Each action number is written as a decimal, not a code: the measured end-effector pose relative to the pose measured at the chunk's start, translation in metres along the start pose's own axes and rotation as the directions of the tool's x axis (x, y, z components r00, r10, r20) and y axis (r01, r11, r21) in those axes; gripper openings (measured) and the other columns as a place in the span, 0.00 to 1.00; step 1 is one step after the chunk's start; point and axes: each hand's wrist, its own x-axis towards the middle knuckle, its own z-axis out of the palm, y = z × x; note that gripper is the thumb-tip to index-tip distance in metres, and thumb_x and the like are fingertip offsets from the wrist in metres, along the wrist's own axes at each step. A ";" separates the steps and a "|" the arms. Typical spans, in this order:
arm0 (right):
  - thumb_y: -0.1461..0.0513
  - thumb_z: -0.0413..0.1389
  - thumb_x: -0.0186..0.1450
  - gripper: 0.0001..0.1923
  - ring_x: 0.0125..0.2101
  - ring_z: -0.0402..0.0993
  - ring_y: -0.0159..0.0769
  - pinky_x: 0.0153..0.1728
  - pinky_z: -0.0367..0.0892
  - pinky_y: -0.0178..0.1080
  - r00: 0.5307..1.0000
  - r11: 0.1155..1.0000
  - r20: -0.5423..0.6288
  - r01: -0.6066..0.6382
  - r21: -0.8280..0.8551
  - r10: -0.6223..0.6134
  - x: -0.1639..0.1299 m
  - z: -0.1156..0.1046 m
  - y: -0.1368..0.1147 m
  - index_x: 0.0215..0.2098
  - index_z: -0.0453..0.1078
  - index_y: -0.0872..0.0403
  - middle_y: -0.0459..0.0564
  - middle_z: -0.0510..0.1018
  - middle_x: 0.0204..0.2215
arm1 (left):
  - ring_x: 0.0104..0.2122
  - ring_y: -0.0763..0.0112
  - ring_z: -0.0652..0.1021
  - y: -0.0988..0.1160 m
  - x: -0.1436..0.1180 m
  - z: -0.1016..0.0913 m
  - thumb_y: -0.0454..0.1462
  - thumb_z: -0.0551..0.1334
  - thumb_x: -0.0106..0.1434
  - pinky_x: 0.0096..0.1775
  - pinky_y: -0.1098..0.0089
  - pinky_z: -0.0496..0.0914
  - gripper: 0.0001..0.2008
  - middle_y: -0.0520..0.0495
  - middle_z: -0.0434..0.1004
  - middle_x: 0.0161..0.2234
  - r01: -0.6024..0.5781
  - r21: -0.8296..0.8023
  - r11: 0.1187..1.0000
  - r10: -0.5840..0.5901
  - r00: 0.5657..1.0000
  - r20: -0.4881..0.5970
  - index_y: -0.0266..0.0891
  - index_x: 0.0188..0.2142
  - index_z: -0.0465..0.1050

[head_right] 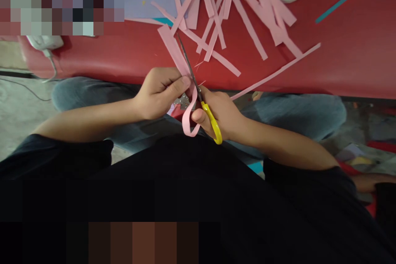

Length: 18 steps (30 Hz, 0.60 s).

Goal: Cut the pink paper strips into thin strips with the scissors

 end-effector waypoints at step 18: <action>0.25 0.48 0.71 0.47 0.31 0.77 0.44 0.38 0.70 0.45 1.000 1.000 -0.025 -0.015 -0.012 0.015 0.001 0.003 -0.003 0.58 0.75 0.54 0.53 0.81 0.34 | 0.27 0.67 0.80 0.002 0.002 0.002 0.59 0.67 0.76 0.32 0.65 0.76 0.29 0.47 0.79 0.24 0.072 -0.148 0.986 -0.070 0.997 0.017 0.42 0.26 0.79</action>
